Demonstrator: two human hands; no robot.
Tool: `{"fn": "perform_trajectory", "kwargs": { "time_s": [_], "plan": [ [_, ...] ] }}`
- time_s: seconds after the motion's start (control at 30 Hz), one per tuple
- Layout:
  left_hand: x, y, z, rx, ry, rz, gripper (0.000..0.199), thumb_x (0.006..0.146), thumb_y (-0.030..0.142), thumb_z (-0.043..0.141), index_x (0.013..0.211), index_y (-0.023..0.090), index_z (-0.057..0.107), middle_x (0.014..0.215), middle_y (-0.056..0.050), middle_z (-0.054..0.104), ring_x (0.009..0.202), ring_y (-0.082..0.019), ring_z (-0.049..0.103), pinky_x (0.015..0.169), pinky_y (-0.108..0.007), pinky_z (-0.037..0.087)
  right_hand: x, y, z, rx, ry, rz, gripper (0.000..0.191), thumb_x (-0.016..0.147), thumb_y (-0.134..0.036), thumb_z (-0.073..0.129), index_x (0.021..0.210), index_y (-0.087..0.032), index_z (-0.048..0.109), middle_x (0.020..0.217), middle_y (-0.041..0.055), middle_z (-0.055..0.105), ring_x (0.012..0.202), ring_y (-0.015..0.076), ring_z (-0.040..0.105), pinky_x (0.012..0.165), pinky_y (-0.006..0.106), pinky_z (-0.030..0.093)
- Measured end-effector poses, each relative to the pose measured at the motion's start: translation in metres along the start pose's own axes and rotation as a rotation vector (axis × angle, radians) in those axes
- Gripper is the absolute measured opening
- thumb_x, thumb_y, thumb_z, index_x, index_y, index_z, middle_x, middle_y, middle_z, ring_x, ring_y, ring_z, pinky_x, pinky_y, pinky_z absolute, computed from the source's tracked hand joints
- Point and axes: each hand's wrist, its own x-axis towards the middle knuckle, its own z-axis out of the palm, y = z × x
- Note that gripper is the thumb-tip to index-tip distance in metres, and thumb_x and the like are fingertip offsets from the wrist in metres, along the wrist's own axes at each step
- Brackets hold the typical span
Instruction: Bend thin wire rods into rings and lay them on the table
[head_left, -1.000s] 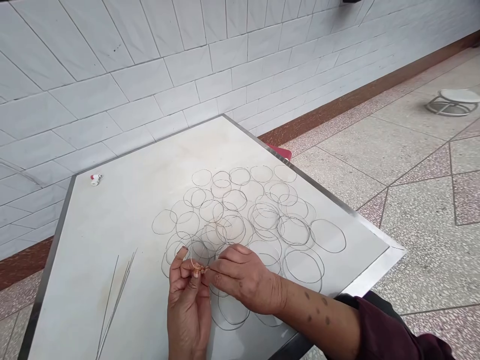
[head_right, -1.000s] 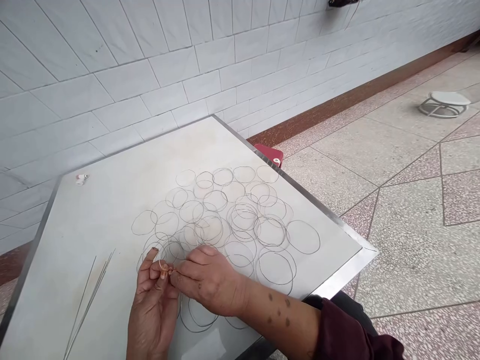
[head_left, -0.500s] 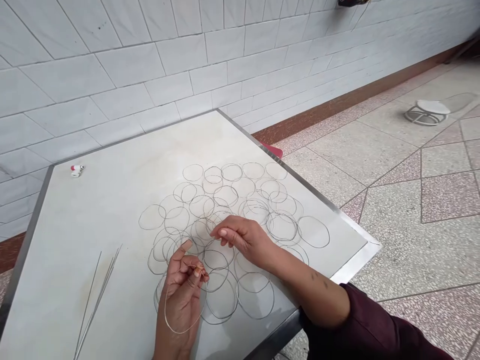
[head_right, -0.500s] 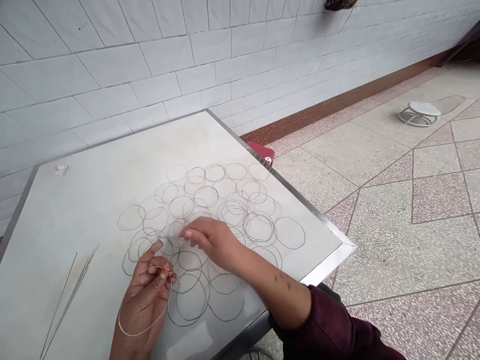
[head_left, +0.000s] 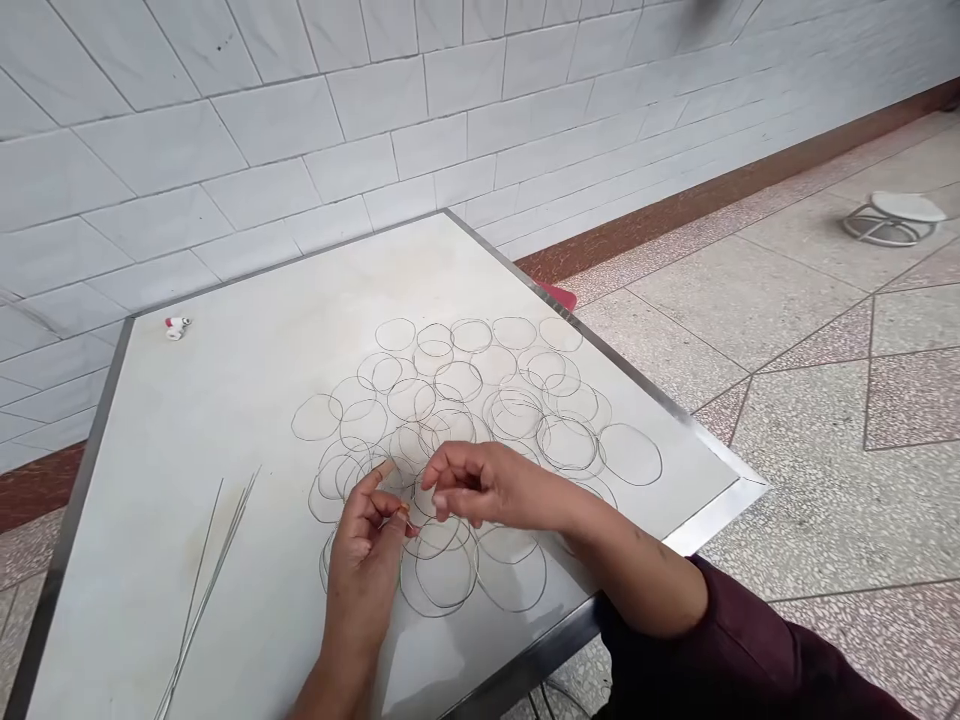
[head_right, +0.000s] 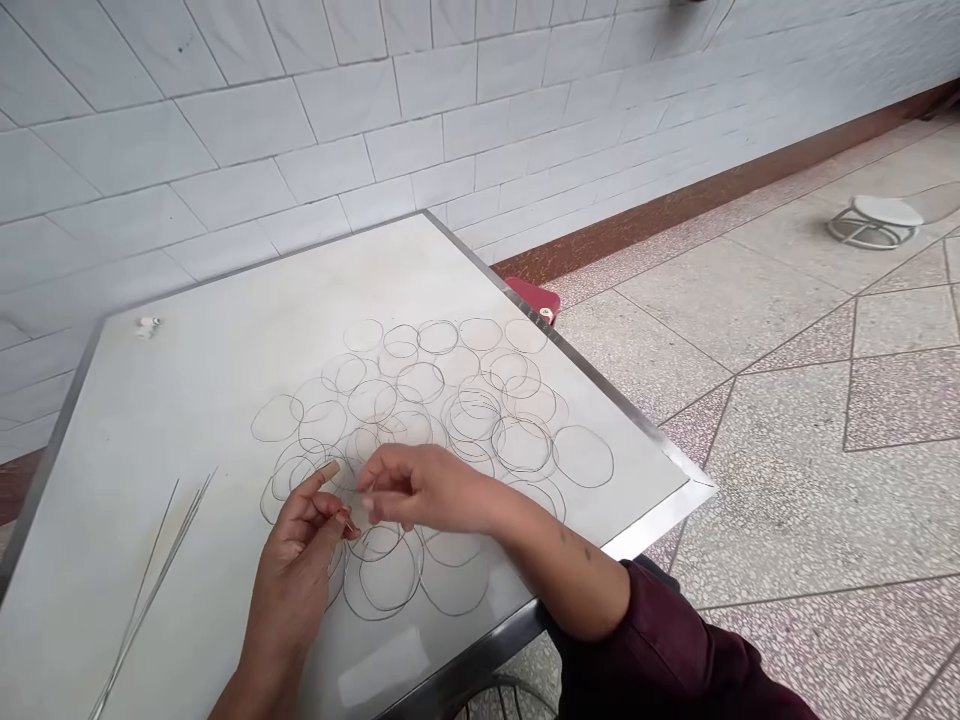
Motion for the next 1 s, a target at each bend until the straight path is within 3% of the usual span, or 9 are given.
{"fn": "perform_trajectory", "kwargs": {
  "time_s": [0.17, 0.3, 0.47, 0.63, 0.73, 0.77, 0.83, 0.9, 1.0],
  "plan": [
    [-0.006, 0.008, -0.003, -0.230, -0.086, -0.058, 0.047, 0.076, 0.027, 0.078, 0.122, 0.023, 0.069, 0.082, 0.002, 0.060, 0.079, -0.016, 0.061, 0.087, -0.035, 0.050, -0.002, -0.006, -0.009, -0.137, 0.070, -0.013, 0.014, 0.095, -0.026, 0.055, 0.105, -0.022, 0.064, 0.077, -0.0022, 0.068, 0.067, 0.0109, 0.060, 0.062, 0.024, 0.048],
    [-0.024, 0.020, -0.004, -0.351, -0.102, -0.098, 0.047, 0.073, 0.022, 0.080, 0.119, 0.023, 0.070, 0.083, 0.003, 0.059, 0.071, -0.013, 0.059, 0.079, -0.033, 0.054, -0.010, -0.015, -0.008, -0.210, 0.069, -0.037, 0.013, 0.094, -0.026, 0.056, 0.103, -0.023, 0.065, 0.076, -0.0023, 0.068, 0.071, 0.0124, 0.062, 0.065, 0.025, 0.047],
    [-0.043, 0.025, -0.006, -0.297, -0.147, -0.132, 0.053, 0.069, 0.020, 0.083, 0.120, 0.022, 0.069, 0.081, 0.002, 0.059, 0.066, -0.012, 0.059, 0.072, -0.032, 0.055, -0.021, -0.017, -0.001, -0.274, 0.078, -0.011, 0.014, 0.094, -0.029, 0.056, 0.096, -0.022, 0.067, 0.076, -0.0017, 0.068, 0.068, 0.0119, 0.060, 0.062, 0.024, 0.045],
    [-0.058, 0.017, -0.003, -0.314, -0.204, -0.156, 0.047, 0.069, 0.019, 0.083, 0.115, 0.021, 0.071, 0.076, 0.004, 0.059, 0.065, -0.011, 0.060, 0.074, -0.033, 0.057, -0.028, -0.008, 0.013, -0.425, 0.216, -0.058, 0.016, 0.094, -0.021, 0.054, 0.091, -0.022, 0.069, 0.075, -0.0035, 0.067, 0.065, 0.0108, 0.056, 0.063, 0.024, 0.042],
    [-0.068, 0.012, -0.003, -0.356, -0.143, -0.164, 0.047, 0.069, 0.020, 0.084, 0.114, 0.021, 0.071, 0.079, 0.003, 0.061, 0.070, -0.012, 0.063, 0.078, -0.034, 0.058, -0.036, 0.002, 0.024, -0.337, 0.297, -0.089, 0.017, 0.096, -0.029, 0.057, 0.108, -0.022, 0.067, 0.088, 0.0006, 0.070, 0.079, 0.0139, 0.062, 0.073, 0.029, 0.049],
    [-0.072, 0.010, -0.003, -0.369, -0.114, -0.161, 0.048, 0.069, 0.020, 0.085, 0.115, 0.021, 0.070, 0.080, 0.002, 0.062, 0.072, -0.013, 0.064, 0.080, -0.035, 0.058, -0.040, 0.006, 0.028, -0.297, 0.312, -0.130, 0.029, 0.095, -0.033, 0.060, 0.122, -0.022, 0.061, 0.102, 0.0039, 0.070, 0.088, 0.0157, 0.063, 0.078, 0.031, 0.051],
    [-0.079, 0.006, -0.003, -0.406, -0.063, -0.145, 0.050, 0.068, 0.021, 0.086, 0.116, 0.022, 0.070, 0.080, 0.002, 0.063, 0.074, -0.014, 0.066, 0.084, -0.037, 0.058, -0.048, 0.015, 0.038, -0.240, 0.296, -0.210, 0.074, 0.085, -0.038, 0.074, 0.148, -0.027, 0.037, 0.132, 0.0116, 0.060, 0.111, 0.0210, 0.060, 0.086, 0.037, 0.053],
    [-0.085, 0.001, -0.003, -0.467, -0.021, -0.115, 0.051, 0.067, 0.021, 0.087, 0.115, 0.023, 0.071, 0.081, 0.003, 0.063, 0.076, -0.014, 0.067, 0.087, -0.037, 0.057, -0.054, 0.024, 0.050, -0.217, 0.289, -0.276, 0.113, 0.069, -0.041, 0.089, 0.156, -0.031, 0.017, 0.146, 0.0157, 0.048, 0.130, 0.0274, 0.050, 0.098, 0.046, 0.050],
    [-0.095, -0.005, -0.001, -0.552, 0.017, -0.071, 0.051, 0.067, 0.021, 0.088, 0.114, 0.026, 0.071, 0.082, 0.004, 0.062, 0.076, -0.013, 0.067, 0.089, -0.036, 0.057, -0.058, 0.034, 0.070, -0.221, 0.331, -0.360, 0.141, 0.055, -0.046, 0.095, 0.158, -0.032, 0.001, 0.153, 0.0189, 0.036, 0.141, 0.0320, 0.039, 0.111, 0.055, 0.038]
  ]
}}
